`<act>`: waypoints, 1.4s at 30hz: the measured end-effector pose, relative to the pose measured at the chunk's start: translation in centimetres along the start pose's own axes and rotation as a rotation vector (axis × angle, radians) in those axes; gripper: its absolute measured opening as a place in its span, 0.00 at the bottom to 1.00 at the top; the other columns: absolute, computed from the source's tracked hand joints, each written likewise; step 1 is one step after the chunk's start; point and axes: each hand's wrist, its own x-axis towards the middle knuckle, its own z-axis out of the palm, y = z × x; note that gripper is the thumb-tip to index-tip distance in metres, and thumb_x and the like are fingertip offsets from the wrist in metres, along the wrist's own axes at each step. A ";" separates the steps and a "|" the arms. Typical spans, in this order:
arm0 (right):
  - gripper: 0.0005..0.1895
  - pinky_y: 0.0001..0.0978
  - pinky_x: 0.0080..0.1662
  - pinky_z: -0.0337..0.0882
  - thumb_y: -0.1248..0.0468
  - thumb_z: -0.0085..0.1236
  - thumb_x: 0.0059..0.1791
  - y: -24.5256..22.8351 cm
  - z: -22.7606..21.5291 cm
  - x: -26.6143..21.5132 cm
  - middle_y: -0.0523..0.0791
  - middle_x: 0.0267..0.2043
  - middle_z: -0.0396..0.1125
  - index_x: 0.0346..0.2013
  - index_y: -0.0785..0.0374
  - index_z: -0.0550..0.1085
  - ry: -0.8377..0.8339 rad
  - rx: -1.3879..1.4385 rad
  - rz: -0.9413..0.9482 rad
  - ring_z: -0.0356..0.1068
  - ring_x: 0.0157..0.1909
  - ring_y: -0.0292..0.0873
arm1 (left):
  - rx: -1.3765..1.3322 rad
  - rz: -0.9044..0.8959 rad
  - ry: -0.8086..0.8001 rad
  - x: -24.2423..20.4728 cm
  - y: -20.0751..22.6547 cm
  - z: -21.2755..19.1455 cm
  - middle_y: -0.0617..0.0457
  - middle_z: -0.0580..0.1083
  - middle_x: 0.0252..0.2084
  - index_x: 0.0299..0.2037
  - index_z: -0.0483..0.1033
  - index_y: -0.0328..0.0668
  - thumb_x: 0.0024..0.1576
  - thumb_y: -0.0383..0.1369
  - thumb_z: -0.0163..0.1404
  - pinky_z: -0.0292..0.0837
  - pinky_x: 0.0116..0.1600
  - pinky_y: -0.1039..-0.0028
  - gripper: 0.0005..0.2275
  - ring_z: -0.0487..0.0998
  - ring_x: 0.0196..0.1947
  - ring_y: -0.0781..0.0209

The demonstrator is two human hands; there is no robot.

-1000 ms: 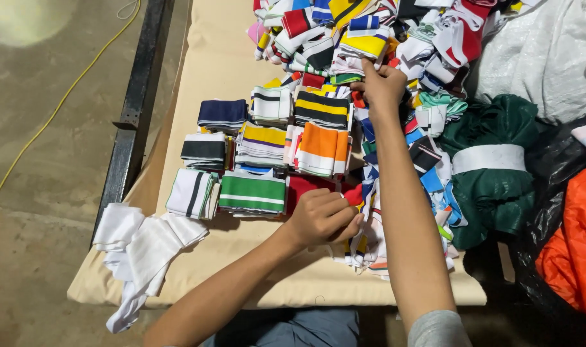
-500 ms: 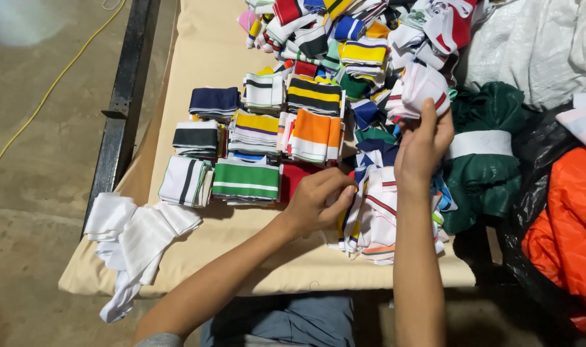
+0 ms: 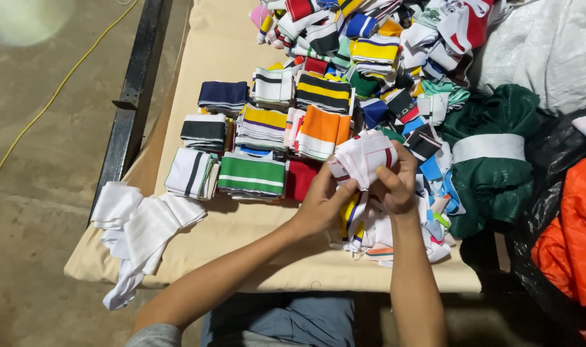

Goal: Folding small fabric labels and organizing them into neat stacks on a work surface.

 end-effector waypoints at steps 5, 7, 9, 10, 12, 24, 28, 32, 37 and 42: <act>0.14 0.29 0.45 0.64 0.58 0.59 0.43 -1.8 2.2 0.9 0.49 0.38 0.64 0.24 0.59 0.63 -0.145 -0.133 -0.027 0.62 0.42 0.39 | 0.249 0.164 0.153 0.9 4.0 0.2 0.51 0.75 0.38 0.50 0.72 0.37 0.61 0.28 0.55 0.72 0.47 0.69 0.10 0.71 0.43 0.69; 0.13 0.30 0.45 0.63 0.59 0.59 0.43 -1.6 2.2 0.6 0.51 0.40 0.65 0.25 0.60 0.64 -0.156 -0.125 -0.018 0.63 0.44 0.40 | 0.336 0.235 0.177 0.9 4.0 0.0 0.45 0.77 0.40 0.50 0.72 0.36 0.59 0.29 0.57 0.74 0.47 0.66 0.12 0.75 0.44 0.66; 0.15 0.30 0.44 0.64 0.59 0.62 0.42 -1.8 2.4 0.5 0.53 0.42 0.66 0.29 0.63 0.66 -0.155 -0.138 -0.004 0.65 0.43 0.41 | 0.385 0.359 0.147 0.8 3.8 0.0 0.46 0.77 0.46 0.48 0.73 0.36 0.59 0.31 0.56 0.75 0.50 0.64 0.11 0.80 0.45 0.53; 0.15 0.30 0.44 0.64 0.59 0.62 0.42 -1.7 2.3 0.3 0.53 0.42 0.66 0.29 0.63 0.66 -0.158 -0.138 -0.002 0.65 0.43 0.41 | 0.385 0.359 0.150 0.8 3.9 0.2 0.46 0.77 0.46 0.48 0.73 0.36 0.59 0.31 0.56 0.75 0.50 0.64 0.11 0.80 0.45 0.53; 0.25 0.31 0.44 0.66 0.49 0.67 0.40 -1.5 2.1 0.1 0.56 0.41 0.67 0.32 0.68 0.69 -0.156 -0.067 0.008 0.68 0.42 0.45 | 0.406 0.450 0.133 0.8 4.2 0.5 0.45 0.77 0.44 0.45 0.75 0.32 0.56 0.28 0.59 0.76 0.49 0.65 0.11 0.80 0.43 0.49; 0.07 0.25 0.37 0.66 0.65 0.60 0.47 -3.1 4.4 0.7 0.43 0.30 0.67 0.28 0.63 0.71 -0.005 -0.149 0.020 0.62 0.33 0.33 | 0.513 0.334 0.247 0.8 3.3 -0.7 0.45 0.78 0.33 0.45 0.77 0.36 0.59 0.26 0.55 0.75 0.38 0.66 0.07 0.81 0.33 0.48; 0.05 0.24 0.38 0.66 0.67 0.61 0.47 -2.9 4.1 0.6 0.41 0.28 0.66 0.28 0.63 0.73 -0.003 -0.164 0.045 0.61 0.33 0.31 | 0.447 0.327 0.240 0.6 2.7 -0.9 0.45 0.79 0.41 0.52 0.75 0.36 0.63 0.28 0.51 0.76 0.45 0.66 0.10 0.81 0.43 0.57; 0.04 0.27 0.40 0.67 0.68 0.62 0.45 -3.3 4.3 0.7 0.42 0.28 0.67 0.29 0.64 0.74 -0.043 -0.179 0.065 0.63 0.34 0.33 | 0.471 0.350 0.211 0.8 3.9 -0.4 0.45 0.78 0.44 0.53 0.74 0.36 0.64 0.29 0.48 0.76 0.49 0.62 0.10 0.81 0.44 0.49; 0.07 0.26 0.41 0.68 0.68 0.66 0.43 -3.0 3.2 0.6 0.45 0.29 0.68 0.30 0.66 0.75 -0.104 -0.238 0.072 0.64 0.36 0.34 | 0.511 0.379 0.201 1.2 5.3 0.0 0.50 0.76 0.46 0.51 0.75 0.39 0.64 0.30 0.49 0.74 0.52 0.62 0.08 0.79 0.47 0.51; 0.10 0.25 0.38 0.68 0.72 0.67 0.36 -2.9 2.8 0.2 0.44 0.24 0.69 0.29 0.67 0.75 -0.261 -0.184 0.285 0.67 0.32 0.34 | 0.536 0.203 0.193 -0.3 8.2 0.1 0.51 0.75 0.37 0.44 0.76 0.41 0.59 0.28 0.55 0.73 0.44 0.65 0.06 0.78 0.37 0.51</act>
